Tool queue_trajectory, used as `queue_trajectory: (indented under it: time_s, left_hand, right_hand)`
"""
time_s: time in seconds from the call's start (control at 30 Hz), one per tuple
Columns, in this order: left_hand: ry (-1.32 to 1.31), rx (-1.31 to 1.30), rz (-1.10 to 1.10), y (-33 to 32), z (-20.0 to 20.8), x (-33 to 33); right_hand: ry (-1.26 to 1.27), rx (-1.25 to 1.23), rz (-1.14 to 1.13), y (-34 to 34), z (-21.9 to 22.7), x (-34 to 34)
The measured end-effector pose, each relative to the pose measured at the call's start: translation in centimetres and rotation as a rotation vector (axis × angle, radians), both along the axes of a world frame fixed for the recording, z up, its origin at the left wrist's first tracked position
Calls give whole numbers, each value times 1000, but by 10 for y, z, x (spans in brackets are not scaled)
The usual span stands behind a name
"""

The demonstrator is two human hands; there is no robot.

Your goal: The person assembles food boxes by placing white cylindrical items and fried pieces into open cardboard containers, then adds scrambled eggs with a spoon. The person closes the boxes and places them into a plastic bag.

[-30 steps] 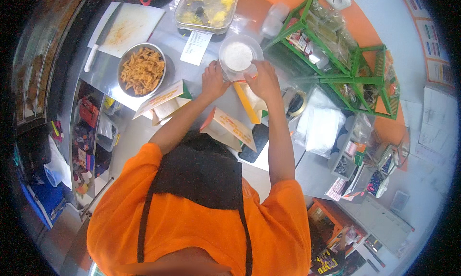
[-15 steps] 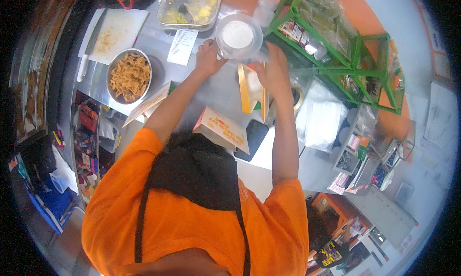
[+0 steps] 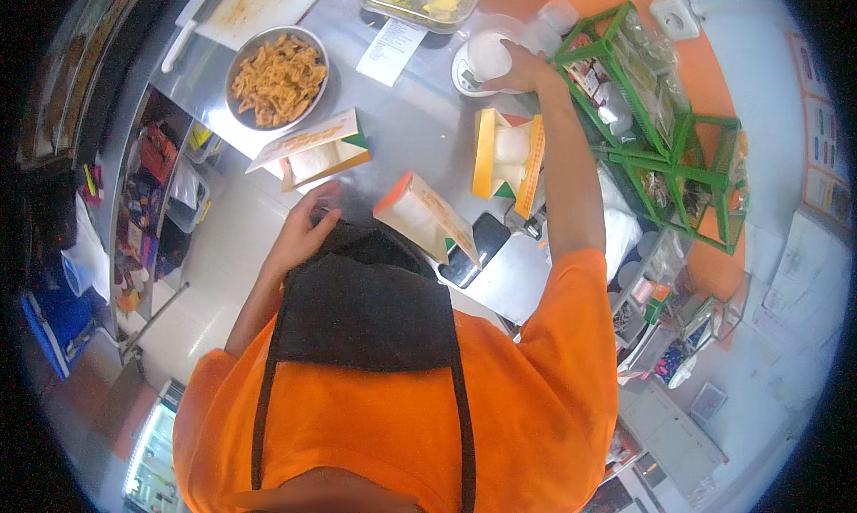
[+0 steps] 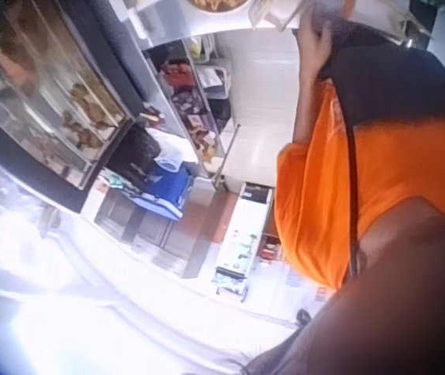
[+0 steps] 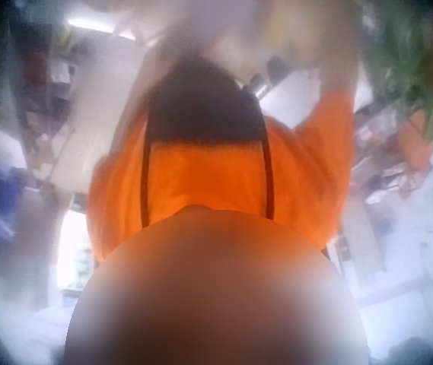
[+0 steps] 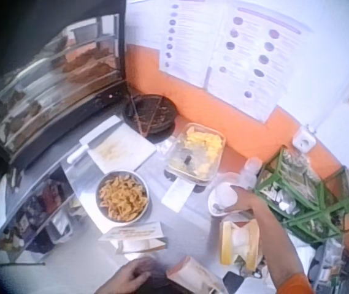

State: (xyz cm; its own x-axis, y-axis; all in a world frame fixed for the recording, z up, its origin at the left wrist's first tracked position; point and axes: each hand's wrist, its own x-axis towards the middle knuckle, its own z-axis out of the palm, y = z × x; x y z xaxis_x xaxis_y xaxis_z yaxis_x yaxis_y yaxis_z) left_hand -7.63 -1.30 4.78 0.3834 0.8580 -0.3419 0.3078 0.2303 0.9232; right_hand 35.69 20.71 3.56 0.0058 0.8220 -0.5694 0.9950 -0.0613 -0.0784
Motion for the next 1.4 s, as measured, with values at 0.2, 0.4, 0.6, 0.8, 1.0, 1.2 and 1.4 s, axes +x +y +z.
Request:
queue_trajectory:
  time_s: [0.2, 0.4, 0.6, 0.8, 1.0, 1.2, 1.4]
  left_hand:
    - [44, -160, 188, -44, -6, -52]
    - [24, -199, 365, -72, -33, -78]
    - [139, -266, 469, -94, -66, -110]
    - [205, -308, 444, -109, -103, -129]
    - [157, -433, 447, -137, -156, -151]
    - [45, -599, 533, -190, -226, -173]
    - [12, -741, 552, -244, -250, -196]
  right_hand:
    - [-93, 58, -13, 8, -8, -2]
    - [-16, 92, -63, 17, -24, 21]
    - [-76, 67, 4, 9, -21, 16]
    - [-134, -31, -22, 21, -20, 12]
    - [-89, 38, -21, 17, 2, 19]
    - [169, 306, -114, -51, 73, 33]
    - [257, 406, -156, -94, 71, 20]
